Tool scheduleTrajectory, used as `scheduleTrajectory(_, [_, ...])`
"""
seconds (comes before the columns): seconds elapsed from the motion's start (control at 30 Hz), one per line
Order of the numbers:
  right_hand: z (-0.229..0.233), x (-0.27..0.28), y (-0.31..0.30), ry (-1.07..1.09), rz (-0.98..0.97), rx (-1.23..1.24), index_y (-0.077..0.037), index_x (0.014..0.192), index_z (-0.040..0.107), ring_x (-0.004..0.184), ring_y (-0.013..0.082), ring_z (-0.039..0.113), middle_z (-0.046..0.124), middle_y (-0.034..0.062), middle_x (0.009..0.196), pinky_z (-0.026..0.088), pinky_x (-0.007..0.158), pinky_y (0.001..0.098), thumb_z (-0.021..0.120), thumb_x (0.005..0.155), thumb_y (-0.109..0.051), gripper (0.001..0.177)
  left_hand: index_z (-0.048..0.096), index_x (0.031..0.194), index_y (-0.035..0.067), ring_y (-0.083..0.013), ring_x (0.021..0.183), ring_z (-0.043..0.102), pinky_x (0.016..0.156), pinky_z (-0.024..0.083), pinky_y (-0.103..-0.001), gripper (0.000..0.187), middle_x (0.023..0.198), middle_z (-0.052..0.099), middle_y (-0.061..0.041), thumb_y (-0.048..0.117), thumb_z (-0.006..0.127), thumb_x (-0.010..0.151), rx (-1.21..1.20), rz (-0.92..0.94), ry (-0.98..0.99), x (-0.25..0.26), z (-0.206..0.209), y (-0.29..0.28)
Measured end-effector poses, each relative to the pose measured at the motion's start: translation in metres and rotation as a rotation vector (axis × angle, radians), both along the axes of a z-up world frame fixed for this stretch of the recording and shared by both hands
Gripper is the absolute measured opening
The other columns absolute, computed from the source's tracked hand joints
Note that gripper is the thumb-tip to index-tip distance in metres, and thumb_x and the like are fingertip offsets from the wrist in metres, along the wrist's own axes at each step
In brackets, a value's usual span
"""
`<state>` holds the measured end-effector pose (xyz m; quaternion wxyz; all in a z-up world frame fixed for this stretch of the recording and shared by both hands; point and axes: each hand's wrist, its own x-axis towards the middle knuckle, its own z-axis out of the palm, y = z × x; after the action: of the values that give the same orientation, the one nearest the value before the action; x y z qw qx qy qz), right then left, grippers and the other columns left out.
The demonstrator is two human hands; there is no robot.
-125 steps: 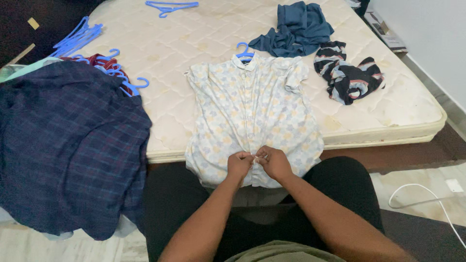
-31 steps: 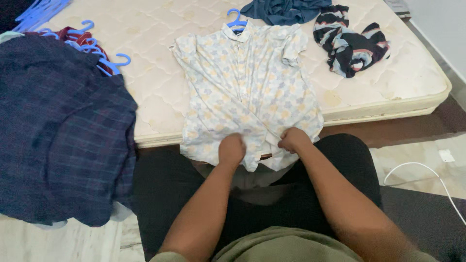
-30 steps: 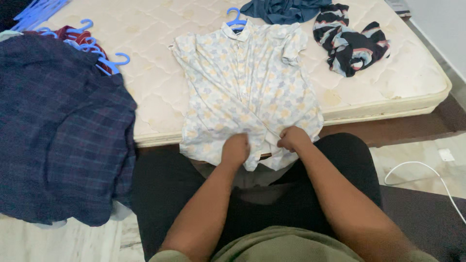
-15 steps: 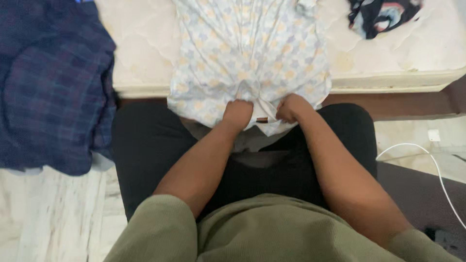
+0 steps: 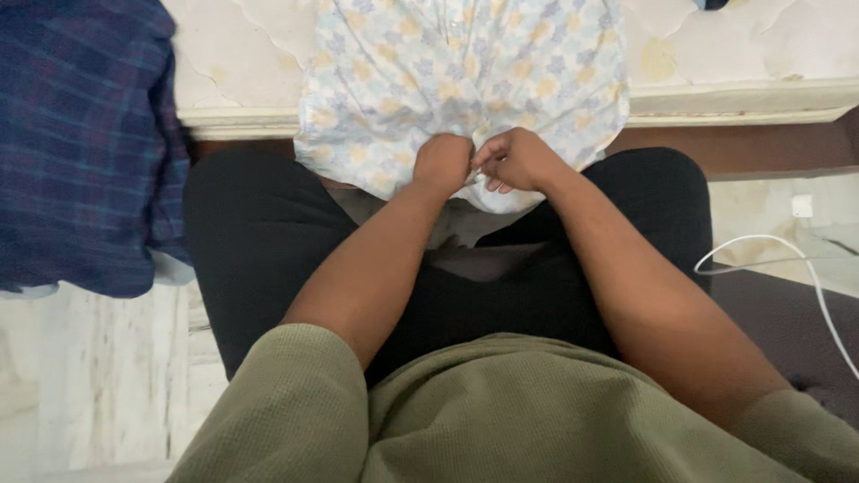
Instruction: The person buttons a light-colored patterned shirt and then a blue shirt, both laid out on a mattress. The person uses their hands to fasten the buttons and smooth the fabric.
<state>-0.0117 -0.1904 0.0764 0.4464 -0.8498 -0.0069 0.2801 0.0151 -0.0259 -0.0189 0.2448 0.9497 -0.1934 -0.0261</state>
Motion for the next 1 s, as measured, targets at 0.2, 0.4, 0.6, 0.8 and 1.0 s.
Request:
scheduleTrajectory(0.2, [0.011, -0.002, -0.002, -0.149, 0.018, -0.139, -0.004, 0.102, 0.078, 0.071, 0.0164, 0.077, 0.078, 0.0095, 0.089, 0.060, 0.065, 0.0330, 0.070, 0.085, -0.004, 0.019, 0.075, 0.088, 0.008, -0.0395, 0.097, 0.067, 0.084, 0.053, -0.050, 0.013, 0.099, 0.071, -0.019, 0.012, 0.074, 0.076, -0.083, 0.018, 0.049, -0.011, 0.021, -0.004])
scheduleTrajectory(0.4, [0.015, -0.002, -0.005, -0.533, 0.133, -0.135, -0.008, 0.097, 0.080, 0.071, 0.0196, 0.068, 0.070, 0.0097, 0.086, 0.055, 0.068, 0.0345, 0.079, 0.082, -0.012, 0.016, 0.073, 0.088, 0.005, -0.0425, 0.098, 0.066, 0.085, 0.052, -0.053, 0.010, 0.099, 0.069, -0.022, 0.014, 0.070, 0.087, -0.150, 0.055, -0.026, -0.009, 0.028, -0.003])
scheduleTrajectory(0.6, [0.051, -0.015, 0.002, -0.655, 0.068, 0.032, -0.008, 0.114, 0.071, 0.062, 0.0148, 0.059, 0.067, 0.0042, 0.076, 0.049, 0.059, 0.0303, 0.072, 0.087, -0.016, 0.029, 0.076, 0.075, 0.007, -0.0399, 0.084, 0.067, 0.077, 0.053, -0.051, 0.010, 0.084, 0.071, -0.020, 0.016, 0.072, 0.078, -0.262, 0.059, -0.078, -0.015, 0.071, 0.019])
scheduleTrajectory(0.8, [0.072, -0.033, 0.009, -0.504, -0.051, 0.058, -0.008, 0.105, 0.074, 0.057, 0.0108, 0.053, 0.065, 0.0076, 0.066, 0.045, 0.053, 0.0302, 0.067, 0.092, -0.017, 0.016, 0.075, 0.074, 0.003, -0.0186, 0.061, 0.069, 0.061, 0.054, -0.036, 0.023, 0.069, 0.074, -0.013, 0.024, 0.081, 0.078, -0.679, 0.191, 0.103, -0.042, 0.100, 0.034])
scheduleTrajectory(1.0, [0.084, -0.050, 0.014, -0.517, 0.027, -0.020, -0.007, 0.103, 0.075, 0.063, 0.0150, 0.068, 0.074, 0.0076, 0.072, 0.053, 0.062, 0.0316, 0.071, 0.089, -0.017, 0.017, 0.076, 0.087, 0.000, -0.0119, 0.059, 0.066, 0.055, 0.051, -0.029, 0.013, 0.069, 0.074, -0.006, 0.012, 0.078, 0.083, -0.871, 0.301, 0.387, -0.067, 0.118, 0.040])
